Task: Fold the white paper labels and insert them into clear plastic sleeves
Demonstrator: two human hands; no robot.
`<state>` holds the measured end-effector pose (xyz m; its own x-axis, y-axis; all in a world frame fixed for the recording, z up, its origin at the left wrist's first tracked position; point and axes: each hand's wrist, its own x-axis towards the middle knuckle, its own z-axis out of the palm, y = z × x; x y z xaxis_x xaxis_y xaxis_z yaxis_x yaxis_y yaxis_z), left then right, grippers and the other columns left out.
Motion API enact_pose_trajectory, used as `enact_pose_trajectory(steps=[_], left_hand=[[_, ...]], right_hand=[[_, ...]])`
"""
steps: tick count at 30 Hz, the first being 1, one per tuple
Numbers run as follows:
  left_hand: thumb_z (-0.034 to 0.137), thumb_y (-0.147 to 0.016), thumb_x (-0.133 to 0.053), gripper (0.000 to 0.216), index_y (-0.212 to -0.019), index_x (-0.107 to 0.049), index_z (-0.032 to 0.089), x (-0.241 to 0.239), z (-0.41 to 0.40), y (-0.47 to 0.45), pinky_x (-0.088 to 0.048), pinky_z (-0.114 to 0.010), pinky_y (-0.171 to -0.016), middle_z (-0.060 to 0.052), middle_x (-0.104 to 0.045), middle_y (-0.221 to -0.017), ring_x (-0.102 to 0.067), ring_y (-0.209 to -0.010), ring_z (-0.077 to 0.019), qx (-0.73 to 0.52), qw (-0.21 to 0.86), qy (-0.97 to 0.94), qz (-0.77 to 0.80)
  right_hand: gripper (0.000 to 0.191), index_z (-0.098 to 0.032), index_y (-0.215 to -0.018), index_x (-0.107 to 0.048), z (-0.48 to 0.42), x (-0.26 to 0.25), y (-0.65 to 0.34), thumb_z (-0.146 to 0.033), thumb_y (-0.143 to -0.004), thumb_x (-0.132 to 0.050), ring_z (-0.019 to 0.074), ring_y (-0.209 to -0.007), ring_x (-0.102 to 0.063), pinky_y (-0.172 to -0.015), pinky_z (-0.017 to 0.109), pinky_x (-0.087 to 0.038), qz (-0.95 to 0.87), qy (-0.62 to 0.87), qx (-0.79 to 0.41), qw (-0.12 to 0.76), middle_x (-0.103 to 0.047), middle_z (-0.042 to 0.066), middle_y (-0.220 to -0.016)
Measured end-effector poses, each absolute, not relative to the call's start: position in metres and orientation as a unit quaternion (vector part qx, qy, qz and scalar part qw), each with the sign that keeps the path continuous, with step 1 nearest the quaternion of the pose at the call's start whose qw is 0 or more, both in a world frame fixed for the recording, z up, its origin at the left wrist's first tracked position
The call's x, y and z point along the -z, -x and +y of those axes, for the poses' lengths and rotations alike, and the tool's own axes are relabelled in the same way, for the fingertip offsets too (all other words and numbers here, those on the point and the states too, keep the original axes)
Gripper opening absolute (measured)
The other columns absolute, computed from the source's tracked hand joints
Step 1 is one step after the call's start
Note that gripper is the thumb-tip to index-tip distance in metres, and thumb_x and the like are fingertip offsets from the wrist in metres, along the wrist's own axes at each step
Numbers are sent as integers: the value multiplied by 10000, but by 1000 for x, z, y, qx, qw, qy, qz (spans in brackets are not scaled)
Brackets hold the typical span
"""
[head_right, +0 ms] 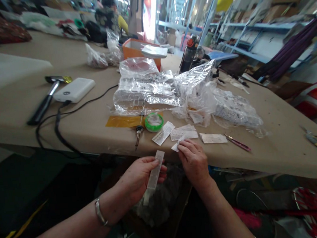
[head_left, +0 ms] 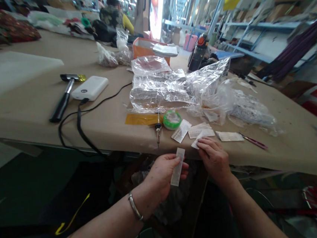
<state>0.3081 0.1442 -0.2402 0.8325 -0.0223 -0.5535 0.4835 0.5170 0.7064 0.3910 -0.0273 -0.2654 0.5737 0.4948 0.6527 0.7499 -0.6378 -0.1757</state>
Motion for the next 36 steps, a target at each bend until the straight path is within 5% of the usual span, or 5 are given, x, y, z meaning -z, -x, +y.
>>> enact_pose_trajectory(steps=[7,16,36], left_hand=[[158,-801,-530,139,-839,-627,66,229,143,-308,-481,-269,-538,-102,-642,-721,-590,-551,-144,185,868,-395,239],[72,-697,-552,88,-655,-628,57,239,138,-307,-403,-211,-514,-63,-587,-636,-529,-536,-100,188,915,-308,180],[81,-702,-627,27,-681,-635,66,242,134,-308,-377,-171,-444,-53,-610,-630,-522,-481,-74,167,919,-293,202]], right_hand=[[184,-229,-955,-657,-24,259,-366,-119,-842,-563,228,-1083,-589,-927,450,-486,-429,784,257,367,-679,64,-1004],[161,-193,-961,-652,-11,267,-338,-117,-860,-552,200,-1079,-585,-966,434,-463,-567,732,161,340,-695,62,-949],[157,-181,-993,-641,-9,260,-334,-150,-871,-548,192,-1068,-584,-973,414,-466,-551,738,156,358,-702,60,-939]])
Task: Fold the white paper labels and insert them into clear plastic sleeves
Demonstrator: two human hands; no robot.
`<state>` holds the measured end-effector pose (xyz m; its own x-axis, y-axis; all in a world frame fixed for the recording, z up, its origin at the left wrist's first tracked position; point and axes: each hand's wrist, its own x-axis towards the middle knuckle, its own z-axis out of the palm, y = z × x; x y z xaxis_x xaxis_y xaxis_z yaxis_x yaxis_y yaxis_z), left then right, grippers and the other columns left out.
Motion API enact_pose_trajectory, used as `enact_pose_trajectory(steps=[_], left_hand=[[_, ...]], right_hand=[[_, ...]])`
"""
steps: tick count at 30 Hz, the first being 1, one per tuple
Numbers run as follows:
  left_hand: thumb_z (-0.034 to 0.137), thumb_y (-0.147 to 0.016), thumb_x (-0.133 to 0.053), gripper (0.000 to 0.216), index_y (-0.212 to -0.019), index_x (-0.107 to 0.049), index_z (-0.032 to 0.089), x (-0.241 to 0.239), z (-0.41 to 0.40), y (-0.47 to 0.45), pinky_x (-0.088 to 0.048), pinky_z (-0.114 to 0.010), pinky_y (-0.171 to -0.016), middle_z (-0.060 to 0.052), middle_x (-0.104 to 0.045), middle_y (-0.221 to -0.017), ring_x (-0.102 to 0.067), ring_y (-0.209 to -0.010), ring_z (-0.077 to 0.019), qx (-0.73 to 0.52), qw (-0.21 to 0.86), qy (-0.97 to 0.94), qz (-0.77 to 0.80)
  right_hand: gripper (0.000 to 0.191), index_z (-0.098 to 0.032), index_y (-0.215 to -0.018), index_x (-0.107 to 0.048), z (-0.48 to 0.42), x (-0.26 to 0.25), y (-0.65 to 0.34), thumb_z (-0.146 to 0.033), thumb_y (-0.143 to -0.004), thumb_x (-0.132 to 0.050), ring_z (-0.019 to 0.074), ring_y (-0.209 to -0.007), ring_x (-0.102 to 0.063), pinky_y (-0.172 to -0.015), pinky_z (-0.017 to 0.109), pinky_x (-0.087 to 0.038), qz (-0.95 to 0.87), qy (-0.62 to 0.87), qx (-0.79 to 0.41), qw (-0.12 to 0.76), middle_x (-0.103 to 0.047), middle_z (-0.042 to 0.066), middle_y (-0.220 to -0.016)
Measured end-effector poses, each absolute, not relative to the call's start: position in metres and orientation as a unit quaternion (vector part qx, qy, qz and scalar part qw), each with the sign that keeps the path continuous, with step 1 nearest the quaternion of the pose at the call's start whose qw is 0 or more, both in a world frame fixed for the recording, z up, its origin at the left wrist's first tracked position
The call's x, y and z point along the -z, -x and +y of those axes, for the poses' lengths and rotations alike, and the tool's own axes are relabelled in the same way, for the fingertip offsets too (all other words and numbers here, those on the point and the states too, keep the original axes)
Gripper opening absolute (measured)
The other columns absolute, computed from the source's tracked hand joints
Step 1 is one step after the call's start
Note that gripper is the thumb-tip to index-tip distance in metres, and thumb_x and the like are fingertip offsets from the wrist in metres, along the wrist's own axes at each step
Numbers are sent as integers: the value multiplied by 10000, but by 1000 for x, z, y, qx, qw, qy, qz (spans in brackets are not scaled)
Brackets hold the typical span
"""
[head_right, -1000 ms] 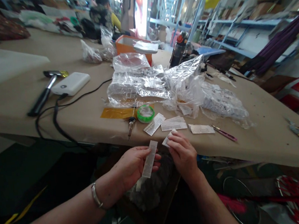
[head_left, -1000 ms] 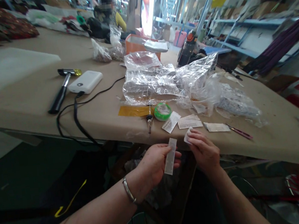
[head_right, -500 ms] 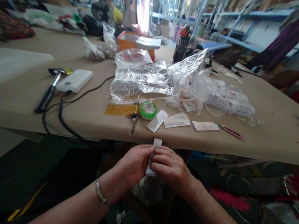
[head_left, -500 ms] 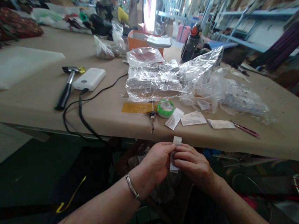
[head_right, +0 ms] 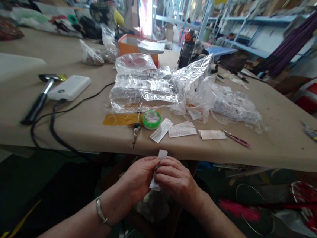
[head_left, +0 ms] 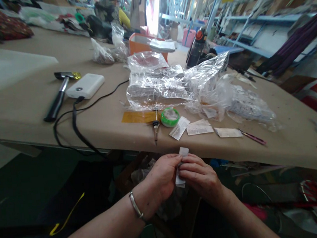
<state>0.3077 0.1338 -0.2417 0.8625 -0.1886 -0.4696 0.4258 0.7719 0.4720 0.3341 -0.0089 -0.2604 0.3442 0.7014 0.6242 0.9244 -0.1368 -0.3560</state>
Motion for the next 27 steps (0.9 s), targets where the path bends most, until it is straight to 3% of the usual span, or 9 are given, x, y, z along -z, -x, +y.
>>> enact_pose_trajectory(steps=[5,10,14,18,22,27], left_hand=[[134,-791,-569,91,-810,-638,78,243,134,-307,-499,-244,-529,-107,-670,-722,-616,-558,-142,174,883,-360,247],[192,-811,-571,119,-847,-621,90,242,133,-306,-537,-280,-561,-106,-674,-727,-640,-586,-163,188,849,-411,273],[197,-823,-555,123,-831,-614,89,242,132,-305,-537,-279,-562,-94,-661,-711,-633,-583,-155,189,843,-420,278],[186,-825,-550,122,-829,-613,82,242,133,-303,-531,-273,-548,-97,-658,-710,-623,-570,-147,185,838,-432,277],[191,-832,-539,129,-805,-607,84,242,133,-301,-531,-282,-557,-108,-660,-707,-628,-564,-154,182,835,-435,282],[179,-829,-532,127,-819,-616,83,242,129,-300,-509,-279,-532,-95,-650,-678,-602,-520,-145,168,848,-413,286]], right_hand=[[345,-194,-1187,-543,-37,250,-354,-280,-855,-581,252,-1153,-521,-982,481,-434,-481,798,204,302,-651,97,-1098],[576,-110,-1287,-473,-88,254,-394,-462,-838,-553,366,-1215,-431,-974,583,-353,-235,919,292,122,-537,201,-1255],[430,-124,-1256,-516,-110,268,-398,-345,-887,-504,335,-1180,-482,-962,539,-377,-258,928,261,56,-558,175,-1259],[253,-185,-1104,-626,-125,273,-394,-227,-898,-485,247,-1088,-572,-951,449,-434,-288,901,302,120,-654,104,-1120],[161,-198,-942,-675,-119,261,-386,-219,-875,-531,211,-927,-651,-858,387,-508,-261,878,328,231,-699,75,-956],[183,-222,-974,-650,-58,246,-347,-136,-841,-557,219,-1014,-627,-910,416,-492,-316,828,271,376,-678,68,-1033]])
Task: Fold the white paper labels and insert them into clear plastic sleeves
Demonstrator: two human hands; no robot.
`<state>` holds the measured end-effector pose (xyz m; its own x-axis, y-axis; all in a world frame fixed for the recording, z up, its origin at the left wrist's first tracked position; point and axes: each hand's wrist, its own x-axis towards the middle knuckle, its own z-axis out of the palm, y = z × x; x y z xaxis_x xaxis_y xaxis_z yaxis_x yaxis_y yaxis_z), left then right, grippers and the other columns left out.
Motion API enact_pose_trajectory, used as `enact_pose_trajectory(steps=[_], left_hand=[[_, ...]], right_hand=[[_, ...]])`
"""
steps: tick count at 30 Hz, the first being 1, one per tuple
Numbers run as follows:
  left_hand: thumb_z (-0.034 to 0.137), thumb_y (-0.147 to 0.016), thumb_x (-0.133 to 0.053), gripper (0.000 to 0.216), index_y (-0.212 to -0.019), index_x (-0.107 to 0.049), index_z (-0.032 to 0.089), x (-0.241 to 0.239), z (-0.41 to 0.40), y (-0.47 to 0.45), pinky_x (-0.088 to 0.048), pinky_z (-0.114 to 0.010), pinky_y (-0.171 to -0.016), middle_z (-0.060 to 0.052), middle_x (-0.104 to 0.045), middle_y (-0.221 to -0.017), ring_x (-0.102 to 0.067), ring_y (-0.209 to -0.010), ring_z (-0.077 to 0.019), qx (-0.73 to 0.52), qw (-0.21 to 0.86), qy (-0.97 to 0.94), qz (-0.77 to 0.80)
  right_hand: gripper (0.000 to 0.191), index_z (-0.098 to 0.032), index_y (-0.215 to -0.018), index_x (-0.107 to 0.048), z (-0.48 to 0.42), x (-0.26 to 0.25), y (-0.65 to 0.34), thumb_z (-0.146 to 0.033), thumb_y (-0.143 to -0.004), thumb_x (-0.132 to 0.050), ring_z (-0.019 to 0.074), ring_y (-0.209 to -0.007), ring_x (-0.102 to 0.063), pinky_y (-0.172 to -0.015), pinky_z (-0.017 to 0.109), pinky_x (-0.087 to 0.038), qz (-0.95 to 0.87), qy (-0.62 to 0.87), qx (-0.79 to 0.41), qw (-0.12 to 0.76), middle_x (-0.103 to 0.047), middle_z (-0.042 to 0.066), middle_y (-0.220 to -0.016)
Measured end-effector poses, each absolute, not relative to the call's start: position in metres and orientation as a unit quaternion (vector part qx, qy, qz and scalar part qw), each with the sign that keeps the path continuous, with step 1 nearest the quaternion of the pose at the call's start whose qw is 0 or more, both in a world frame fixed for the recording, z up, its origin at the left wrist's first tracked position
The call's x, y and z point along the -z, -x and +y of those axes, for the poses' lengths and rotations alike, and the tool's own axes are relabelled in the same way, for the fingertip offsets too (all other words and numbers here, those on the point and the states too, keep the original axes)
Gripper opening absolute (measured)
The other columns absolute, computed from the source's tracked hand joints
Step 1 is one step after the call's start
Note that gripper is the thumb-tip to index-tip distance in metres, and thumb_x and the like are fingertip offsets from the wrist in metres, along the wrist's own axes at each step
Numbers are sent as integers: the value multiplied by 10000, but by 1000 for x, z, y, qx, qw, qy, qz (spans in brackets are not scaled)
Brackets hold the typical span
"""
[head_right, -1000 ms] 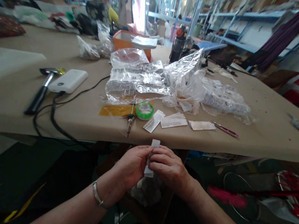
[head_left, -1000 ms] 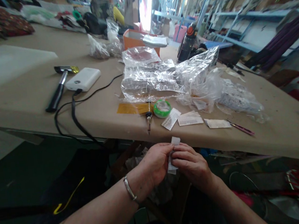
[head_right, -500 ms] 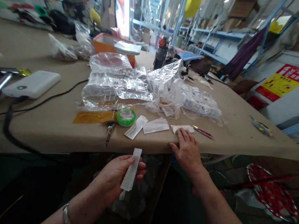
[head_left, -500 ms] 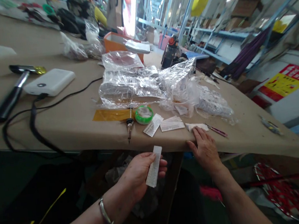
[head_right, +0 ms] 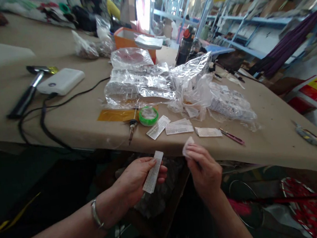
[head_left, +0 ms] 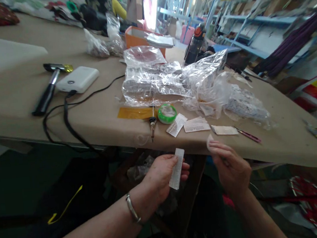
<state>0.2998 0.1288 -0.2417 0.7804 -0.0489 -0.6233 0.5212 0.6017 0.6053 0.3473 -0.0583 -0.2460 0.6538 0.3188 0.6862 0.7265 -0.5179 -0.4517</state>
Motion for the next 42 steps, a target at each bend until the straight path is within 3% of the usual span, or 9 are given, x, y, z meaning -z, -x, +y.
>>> enact_pose_trajectory(steps=[5,22,27,30,33,36,42], left_hand=[[98,-737,-605,62,-678,-612,82,248,131,-300,-400,-189,-456,-49,-613,-643,-535,-485,-83,113,901,-333,255],[67,-745,-578,98,-658,-617,86,246,137,-294,-395,-174,-476,-56,-617,-662,-541,-511,-73,106,904,-314,270],[141,-802,-553,125,-710,-620,89,238,139,-290,-439,-211,-473,-52,-606,-631,-550,-480,-99,159,891,-342,253],[202,-839,-523,161,-784,-625,89,233,138,-286,-438,-213,-453,-64,-619,-667,-552,-458,-99,200,873,-376,237],[241,-846,-527,187,-790,-619,88,231,136,-282,-419,-193,-442,-74,-626,-694,-545,-455,-85,212,861,-404,223],[259,-851,-521,202,-775,-609,93,232,135,-279,-416,-189,-452,-65,-621,-693,-535,-455,-75,220,854,-421,213],[246,-840,-523,190,-727,-574,103,236,139,-275,-398,-184,-473,-32,-586,-628,-511,-460,-67,259,843,-436,179]], right_hand=[[211,-231,-1003,-641,-7,261,-315,-136,-842,-544,224,-1096,-586,-968,456,-447,-491,783,192,328,-688,60,-1009],[262,-199,-1084,-609,-1,267,-312,-113,-853,-519,222,-1129,-570,-982,452,-458,-529,767,148,331,-690,71,-1040],[299,-207,-1119,-578,-10,266,-312,-234,-823,-608,257,-1110,-554,-943,442,-468,-417,784,109,447,-641,96,-1085],[219,-209,-1021,-578,-10,265,-322,-283,-817,-605,196,-885,-619,-779,329,-521,-244,793,13,558,-637,54,-941],[183,-191,-855,-566,-6,265,-333,-334,-772,-645,121,-648,-570,-585,225,-483,-150,744,-124,639,-590,-13,-749],[206,-172,-709,-537,-2,266,-337,-333,-759,-655,85,-555,-482,-525,196,-417,-112,713,-181,668,-528,-43,-638],[206,-163,-663,-542,0,264,-332,-299,-739,-676,73,-530,-446,-514,188,-374,-102,706,-196,673,-509,-53,-581]])
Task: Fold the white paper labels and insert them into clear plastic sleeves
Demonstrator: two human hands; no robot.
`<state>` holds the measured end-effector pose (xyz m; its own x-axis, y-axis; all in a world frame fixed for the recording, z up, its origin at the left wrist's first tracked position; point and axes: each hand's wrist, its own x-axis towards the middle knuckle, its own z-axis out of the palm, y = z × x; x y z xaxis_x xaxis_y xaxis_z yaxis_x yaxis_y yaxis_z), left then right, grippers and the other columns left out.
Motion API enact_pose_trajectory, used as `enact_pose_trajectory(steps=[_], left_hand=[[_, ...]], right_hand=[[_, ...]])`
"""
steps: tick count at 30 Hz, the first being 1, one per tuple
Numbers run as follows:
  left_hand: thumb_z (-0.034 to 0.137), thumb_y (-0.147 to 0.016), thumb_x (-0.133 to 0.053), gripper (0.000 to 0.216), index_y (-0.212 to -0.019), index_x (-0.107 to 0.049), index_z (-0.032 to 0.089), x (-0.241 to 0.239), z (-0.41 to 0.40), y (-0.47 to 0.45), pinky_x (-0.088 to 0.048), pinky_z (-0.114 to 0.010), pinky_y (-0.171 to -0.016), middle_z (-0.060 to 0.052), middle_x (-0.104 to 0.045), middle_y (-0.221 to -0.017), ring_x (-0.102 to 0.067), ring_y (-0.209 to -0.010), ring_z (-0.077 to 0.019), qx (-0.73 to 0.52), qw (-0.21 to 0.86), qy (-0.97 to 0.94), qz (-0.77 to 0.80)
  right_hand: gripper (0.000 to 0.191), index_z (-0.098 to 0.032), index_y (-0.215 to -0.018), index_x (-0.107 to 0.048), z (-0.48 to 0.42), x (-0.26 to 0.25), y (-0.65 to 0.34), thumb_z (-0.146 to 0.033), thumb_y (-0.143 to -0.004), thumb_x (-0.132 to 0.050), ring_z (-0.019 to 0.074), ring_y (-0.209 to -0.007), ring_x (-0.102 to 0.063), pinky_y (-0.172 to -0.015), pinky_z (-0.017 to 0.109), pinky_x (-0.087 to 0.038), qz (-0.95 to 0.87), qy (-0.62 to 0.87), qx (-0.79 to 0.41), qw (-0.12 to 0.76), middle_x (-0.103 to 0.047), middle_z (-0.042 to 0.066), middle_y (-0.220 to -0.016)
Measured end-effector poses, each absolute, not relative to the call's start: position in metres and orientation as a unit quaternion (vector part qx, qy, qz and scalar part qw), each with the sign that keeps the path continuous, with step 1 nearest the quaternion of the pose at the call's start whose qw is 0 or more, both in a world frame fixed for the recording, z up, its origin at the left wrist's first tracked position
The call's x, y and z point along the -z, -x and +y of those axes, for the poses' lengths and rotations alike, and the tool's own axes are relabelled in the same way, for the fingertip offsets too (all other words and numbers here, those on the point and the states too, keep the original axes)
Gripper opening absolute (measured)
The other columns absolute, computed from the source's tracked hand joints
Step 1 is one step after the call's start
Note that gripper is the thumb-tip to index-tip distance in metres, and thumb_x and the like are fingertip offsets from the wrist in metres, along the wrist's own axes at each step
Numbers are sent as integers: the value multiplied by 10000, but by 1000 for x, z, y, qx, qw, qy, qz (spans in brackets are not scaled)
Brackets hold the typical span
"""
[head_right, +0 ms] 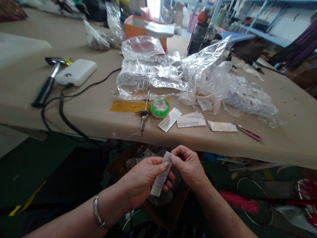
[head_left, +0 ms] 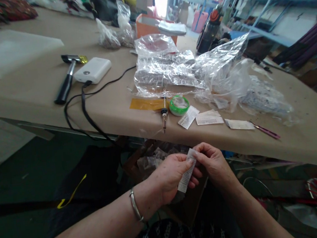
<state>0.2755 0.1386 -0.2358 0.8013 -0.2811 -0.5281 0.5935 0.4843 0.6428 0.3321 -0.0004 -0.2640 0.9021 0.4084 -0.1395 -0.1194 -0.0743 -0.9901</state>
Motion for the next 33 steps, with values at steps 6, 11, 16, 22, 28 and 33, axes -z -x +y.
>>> enact_pose_trajectory(steps=[6,11,16,22,28,33], left_hand=[[338,-772,-621,228,-765,-568,116,235,144,-271,-388,-189,-472,-15,-576,-614,-513,-474,-75,283,852,-410,161],[372,-766,-629,269,-779,-582,108,235,146,-266,-411,-194,-482,-20,-574,-603,-529,-479,-83,328,853,-391,113],[408,-765,-617,313,-706,-568,104,237,143,-263,-398,-190,-469,-26,-566,-589,-511,-462,-76,330,839,-417,116],[359,-769,-611,255,-716,-549,117,238,145,-263,-365,-178,-446,-1,-546,-574,-489,-447,-66,284,852,-412,152],[247,-801,-551,146,-734,-548,118,239,151,-265,-371,-182,-449,0,-550,-569,-500,-450,-71,252,848,-429,185],[254,-805,-541,146,-747,-547,120,240,153,-265,-366,-188,-445,2,-547,-562,-490,-443,-73,252,848,-427,189]], right_hand=[[342,-229,-1031,-620,-3,260,-331,-260,-701,-706,119,-752,-593,-678,231,-468,-103,591,-335,726,-647,14,-975],[329,-188,-931,-672,-3,264,-332,-261,-621,-754,232,-1043,-574,-912,346,-432,-175,486,-440,735,-588,77,-1199],[198,-194,-816,-664,0,269,-332,-248,-643,-744,219,-1019,-592,-866,327,-459,-168,444,-457,752,-600,66,-1173],[364,-261,-1124,-584,-1,263,-327,-276,-765,-641,197,-979,-605,-870,341,-474,-207,631,-340,666,-619,46,-1120],[355,-221,-1180,-565,1,254,-319,-286,-831,-578,224,-1116,-518,-970,364,-408,-341,833,-26,435,-562,87,-1187],[326,-208,-1183,-550,8,253,-317,-266,-864,-517,210,-1067,-547,-923,345,-440,-350,844,-14,407,-589,87,-1141]])
